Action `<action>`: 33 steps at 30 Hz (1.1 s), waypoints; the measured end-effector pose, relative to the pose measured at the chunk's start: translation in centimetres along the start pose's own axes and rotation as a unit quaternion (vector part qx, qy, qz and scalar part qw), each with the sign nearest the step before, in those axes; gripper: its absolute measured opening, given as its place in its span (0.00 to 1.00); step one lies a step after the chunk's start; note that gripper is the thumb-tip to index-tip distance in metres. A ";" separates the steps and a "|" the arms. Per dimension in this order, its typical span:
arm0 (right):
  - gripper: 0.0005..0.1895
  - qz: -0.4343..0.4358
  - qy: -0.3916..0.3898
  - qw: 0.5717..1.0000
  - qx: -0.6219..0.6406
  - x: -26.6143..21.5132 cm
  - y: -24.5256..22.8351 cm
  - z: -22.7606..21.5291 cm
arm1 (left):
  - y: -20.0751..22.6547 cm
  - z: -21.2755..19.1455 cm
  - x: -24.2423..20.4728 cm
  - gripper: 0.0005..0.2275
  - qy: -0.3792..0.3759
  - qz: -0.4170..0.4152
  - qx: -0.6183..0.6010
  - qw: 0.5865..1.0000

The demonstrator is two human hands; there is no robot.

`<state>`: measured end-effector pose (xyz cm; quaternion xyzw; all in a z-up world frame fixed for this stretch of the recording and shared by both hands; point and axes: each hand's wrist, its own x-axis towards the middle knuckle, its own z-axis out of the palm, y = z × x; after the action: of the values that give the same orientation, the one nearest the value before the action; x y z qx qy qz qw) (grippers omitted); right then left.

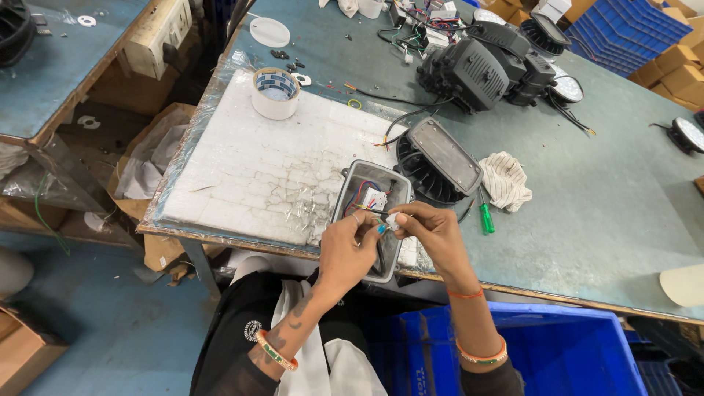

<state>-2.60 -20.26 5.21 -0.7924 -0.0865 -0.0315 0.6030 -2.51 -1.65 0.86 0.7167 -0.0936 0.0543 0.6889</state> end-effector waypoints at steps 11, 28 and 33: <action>0.08 -0.021 -0.042 0.997 -0.067 -0.3 -0.7 -0.2 | 0.7 -0.4 -0.1 0.04 0.004 0.073 0.111 0.991; 0.15 -0.067 0.238 0.941 -0.230 6.5 -3.9 -1.2 | 1.2 -0.8 1.6 0.13 0.014 0.071 0.038 0.997; 0.33 -0.331 0.125 0.935 -0.033 23.4 -11.7 -6.8 | 0.5 -0.4 1.6 0.13 0.019 0.114 0.032 0.993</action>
<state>18.77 -21.44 21.81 -0.7276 -0.2670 -0.3312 0.5381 -1.07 -1.34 1.70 0.7220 -0.1591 0.1490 0.6566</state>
